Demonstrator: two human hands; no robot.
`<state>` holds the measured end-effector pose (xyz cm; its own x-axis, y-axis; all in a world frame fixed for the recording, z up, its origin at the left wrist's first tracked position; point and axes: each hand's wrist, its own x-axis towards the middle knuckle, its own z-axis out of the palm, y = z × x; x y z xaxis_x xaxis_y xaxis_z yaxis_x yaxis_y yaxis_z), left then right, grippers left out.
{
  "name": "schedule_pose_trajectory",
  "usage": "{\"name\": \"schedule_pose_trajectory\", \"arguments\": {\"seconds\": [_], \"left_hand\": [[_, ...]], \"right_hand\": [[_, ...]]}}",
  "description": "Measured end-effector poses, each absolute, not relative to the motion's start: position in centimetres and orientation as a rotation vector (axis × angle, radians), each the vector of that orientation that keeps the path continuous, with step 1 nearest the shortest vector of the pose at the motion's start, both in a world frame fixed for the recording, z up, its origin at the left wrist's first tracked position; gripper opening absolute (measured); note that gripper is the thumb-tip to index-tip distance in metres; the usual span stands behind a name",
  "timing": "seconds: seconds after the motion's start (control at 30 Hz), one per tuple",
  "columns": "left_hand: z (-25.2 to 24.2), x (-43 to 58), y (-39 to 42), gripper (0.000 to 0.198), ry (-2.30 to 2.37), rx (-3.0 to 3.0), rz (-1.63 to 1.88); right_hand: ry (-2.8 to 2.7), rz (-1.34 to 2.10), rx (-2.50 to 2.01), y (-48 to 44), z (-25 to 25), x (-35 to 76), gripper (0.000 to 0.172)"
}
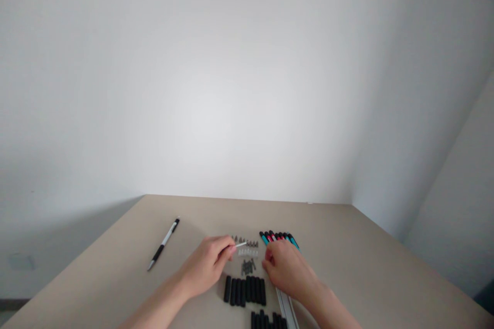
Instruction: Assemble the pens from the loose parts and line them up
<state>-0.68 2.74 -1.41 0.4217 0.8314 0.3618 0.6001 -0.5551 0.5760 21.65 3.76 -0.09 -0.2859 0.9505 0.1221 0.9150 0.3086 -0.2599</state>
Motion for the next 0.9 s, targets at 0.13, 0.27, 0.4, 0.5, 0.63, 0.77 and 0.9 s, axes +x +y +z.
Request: {"name": "schedule_pose_trajectory", "arguments": {"seconds": [0.13, 0.27, 0.4, 0.5, 0.63, 0.77, 0.9], "left_hand": [[-1.30, -0.71, 2.60, 0.030, 1.245, 2.356, 0.849], [-1.22, -0.67, 2.61, 0.029, 1.253, 2.390, 0.822], [-1.12, -0.66, 2.68, 0.028, 1.268, 2.402, 0.816], [-1.08, -0.71, 2.63, 0.028, 1.284, 2.393, 0.820], [-1.23, -0.72, 2.56, 0.028, 1.278, 2.393, 0.814], [-1.41, -0.63, 2.67, 0.027, 1.266, 2.406, 0.802], [-1.44, -0.65, 2.82, 0.027, 1.272, 2.413, 0.813]], "right_hand": [[-2.290, 0.200, -1.550, 3.59, 0.57, 21.54, 0.015], [-2.280, 0.290, -1.198, 3.18, 0.93, 21.08, 0.015], [-2.252, 0.298, -1.044, 3.00, 0.78, 20.87, 0.015], [-2.213, 0.262, -1.014, 3.11, 0.76, 21.00, 0.016], [-2.223, 0.228, -1.012, 3.09, 0.83, 21.07, 0.016], [-2.251, 0.237, -1.014, 2.98, 0.80, 20.83, 0.015], [-2.239, 0.230, -1.012, 2.99, 0.88, 20.77, 0.016]]}}
